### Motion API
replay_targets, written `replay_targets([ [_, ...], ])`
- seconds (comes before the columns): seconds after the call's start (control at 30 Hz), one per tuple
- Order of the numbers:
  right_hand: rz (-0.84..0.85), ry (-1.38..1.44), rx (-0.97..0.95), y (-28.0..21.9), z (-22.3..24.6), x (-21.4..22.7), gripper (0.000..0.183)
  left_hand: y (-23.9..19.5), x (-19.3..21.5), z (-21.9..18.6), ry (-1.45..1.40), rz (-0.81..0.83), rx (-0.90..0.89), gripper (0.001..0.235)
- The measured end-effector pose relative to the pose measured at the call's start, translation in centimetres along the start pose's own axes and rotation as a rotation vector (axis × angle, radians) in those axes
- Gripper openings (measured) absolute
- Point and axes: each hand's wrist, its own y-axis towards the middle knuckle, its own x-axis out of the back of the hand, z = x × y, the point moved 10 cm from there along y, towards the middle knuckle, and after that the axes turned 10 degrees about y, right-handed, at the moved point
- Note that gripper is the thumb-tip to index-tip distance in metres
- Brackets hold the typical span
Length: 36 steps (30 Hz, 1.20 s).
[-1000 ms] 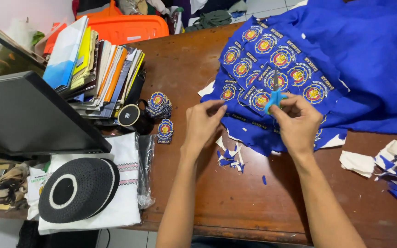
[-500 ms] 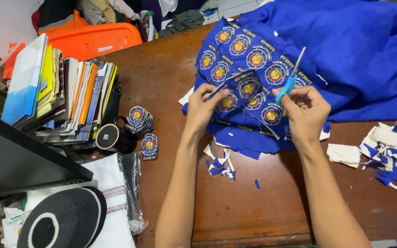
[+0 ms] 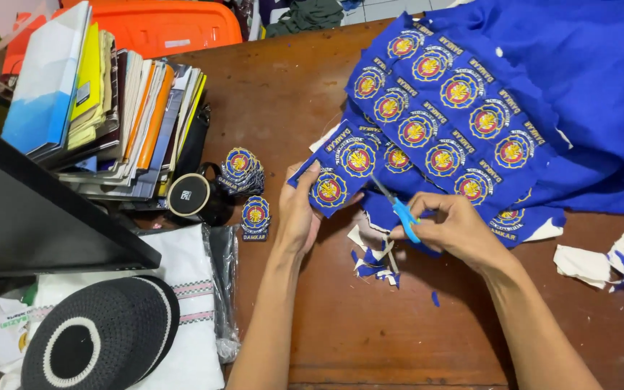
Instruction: The person uses a pair of blue-handled scissors to cut a circular embroidered patch from a larger piece of blue fabric. They carefully trim the edges of the patch while holding it with their left hand and cutting with their right hand. The cut patch is then placed on the table next to a stack of previously cut patches.
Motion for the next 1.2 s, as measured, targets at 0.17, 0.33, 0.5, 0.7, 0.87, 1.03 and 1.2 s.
replay_targets([
  [0.17,0.178,-0.082,-0.269,-0.4,-3.8,-0.3,0.029,1.8,1.7,1.1,-0.078,0.107,-0.034,0.043],
  [0.33,0.293,-0.131,-0.421,-1.1,-4.0,-1.6,0.033,2.2,2.1,2.3,-0.023,0.123,-0.090,0.036],
  [0.5,0.387,-0.023,-0.335,-0.5,-4.2,-2.4,0.035,2.2,0.5,3.9,-0.012,0.253,-0.128,0.042],
  [0.7,0.334,0.113,-0.260,-1.3,-5.0,-1.5,0.034,1.9,-0.2,4.8,0.021,0.287,-0.131,0.042],
  [0.87,0.319,0.151,-0.231,-1.4,-4.8,-1.6,0.035,0.4,-1.2,4.4,0.013,0.280,-0.067,0.041],
  [1.03,0.328,0.185,-0.193,-1.8,-5.6,-1.3,0.035,-0.5,-1.4,3.4,0.058,0.282,-0.057,0.040],
  [1.2,0.277,0.140,-0.084,-0.9,-5.8,-0.5,0.030,-0.4,-0.9,2.6,0.080,0.272,-0.079,0.043],
])
